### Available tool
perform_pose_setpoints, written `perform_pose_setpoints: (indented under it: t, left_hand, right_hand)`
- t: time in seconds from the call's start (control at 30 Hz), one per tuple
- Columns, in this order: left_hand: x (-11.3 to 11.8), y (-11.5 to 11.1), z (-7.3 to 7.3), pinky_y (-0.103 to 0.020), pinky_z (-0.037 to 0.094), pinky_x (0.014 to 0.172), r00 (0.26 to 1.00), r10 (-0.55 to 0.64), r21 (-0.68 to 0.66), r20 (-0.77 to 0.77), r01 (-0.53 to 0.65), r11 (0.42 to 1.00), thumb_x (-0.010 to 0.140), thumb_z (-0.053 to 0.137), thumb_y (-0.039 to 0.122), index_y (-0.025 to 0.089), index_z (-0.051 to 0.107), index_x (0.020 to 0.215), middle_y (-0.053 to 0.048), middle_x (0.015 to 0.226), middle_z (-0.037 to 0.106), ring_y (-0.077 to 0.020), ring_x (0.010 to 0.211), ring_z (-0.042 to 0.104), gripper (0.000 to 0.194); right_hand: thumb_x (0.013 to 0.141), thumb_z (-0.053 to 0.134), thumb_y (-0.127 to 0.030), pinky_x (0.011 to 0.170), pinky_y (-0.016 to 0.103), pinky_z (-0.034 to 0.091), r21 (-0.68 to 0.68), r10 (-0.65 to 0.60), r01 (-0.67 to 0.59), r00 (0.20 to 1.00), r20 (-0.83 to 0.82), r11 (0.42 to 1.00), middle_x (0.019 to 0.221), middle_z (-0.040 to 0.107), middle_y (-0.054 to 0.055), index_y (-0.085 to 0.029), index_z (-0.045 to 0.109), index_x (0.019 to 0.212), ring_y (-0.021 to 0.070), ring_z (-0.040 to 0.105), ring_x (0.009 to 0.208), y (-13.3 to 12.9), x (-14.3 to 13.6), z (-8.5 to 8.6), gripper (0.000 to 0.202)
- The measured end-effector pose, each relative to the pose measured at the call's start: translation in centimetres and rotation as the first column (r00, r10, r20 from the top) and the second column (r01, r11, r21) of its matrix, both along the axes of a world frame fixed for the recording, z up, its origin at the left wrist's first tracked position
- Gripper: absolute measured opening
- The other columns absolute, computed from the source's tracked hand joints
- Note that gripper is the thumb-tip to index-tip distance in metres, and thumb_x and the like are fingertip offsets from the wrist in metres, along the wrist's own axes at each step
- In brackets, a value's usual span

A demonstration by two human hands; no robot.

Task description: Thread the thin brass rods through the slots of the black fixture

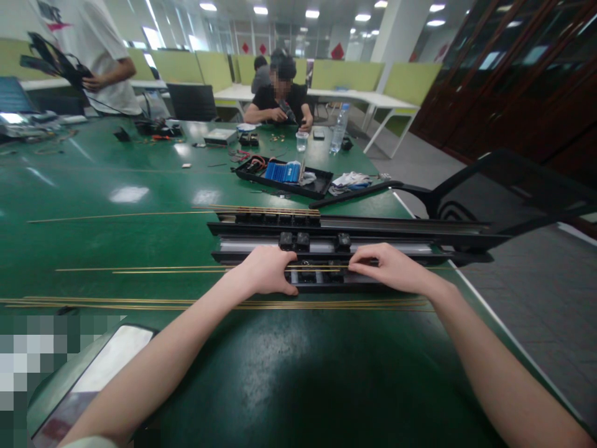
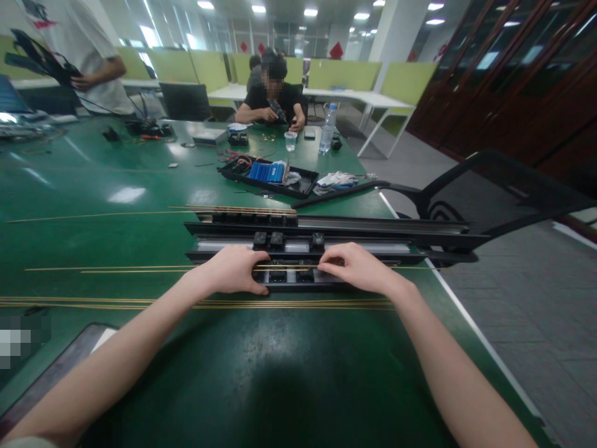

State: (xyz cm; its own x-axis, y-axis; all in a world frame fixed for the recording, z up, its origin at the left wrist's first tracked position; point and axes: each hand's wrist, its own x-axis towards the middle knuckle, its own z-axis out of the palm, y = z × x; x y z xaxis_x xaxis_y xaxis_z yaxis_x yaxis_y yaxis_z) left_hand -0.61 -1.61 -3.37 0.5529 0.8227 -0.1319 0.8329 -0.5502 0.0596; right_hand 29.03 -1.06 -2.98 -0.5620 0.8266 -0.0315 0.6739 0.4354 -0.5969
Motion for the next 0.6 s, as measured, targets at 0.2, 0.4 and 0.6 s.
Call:
perform_pose_setpoints:
  t: [0.2,0.4,0.6]
  left_hand:
    - [0.00,0.02,-0.13,-0.037,0.051,0.075,1.000,0.018,-0.004,-0.013,-0.018,1.000,0.065,0.069,0.067,0.024,0.068,0.112,-0.011,0.098,0.076,-0.0319,0.091,0.071,0.064]
    - [-0.05,0.03,-0.19,-0.037,0.051,0.076,1.000,0.019,-0.009,-0.004,-0.020,1.000,0.065,0.069,0.067,0.024,0.067,0.114,-0.011,0.098,0.075,-0.0320,0.092,0.071,0.065]
    - [-0.08,0.10,-0.22,-0.038,0.052,0.075,1.000,0.011,-0.006,-0.004,-0.011,1.000,0.064,0.069,0.068,0.023,0.067,0.114,-0.011,0.098,0.076,-0.0328,0.091,0.071,0.066]
  right_hand:
    - [0.089,0.058,-0.046,0.079,0.035,0.047,0.040,0.028,-0.028,0.999,-0.015,0.999,0.089,0.074,0.006,-0.021,0.074,0.085,0.0228,0.065,0.084,0.14,0.47,0.10,0.030]
    - [0.088,0.062,-0.042,0.079,0.033,0.047,0.061,0.047,-0.045,0.999,-0.028,0.997,0.089,0.073,0.004,-0.022,0.074,0.084,0.0212,0.065,0.084,0.19,0.66,0.19,0.024]
    - [0.086,0.065,-0.040,0.075,0.032,0.047,0.074,0.027,-0.027,1.000,-0.010,0.997,0.086,0.072,0.004,-0.022,0.074,0.084,0.0203,0.065,0.080,0.30,1.05,0.32,0.021]
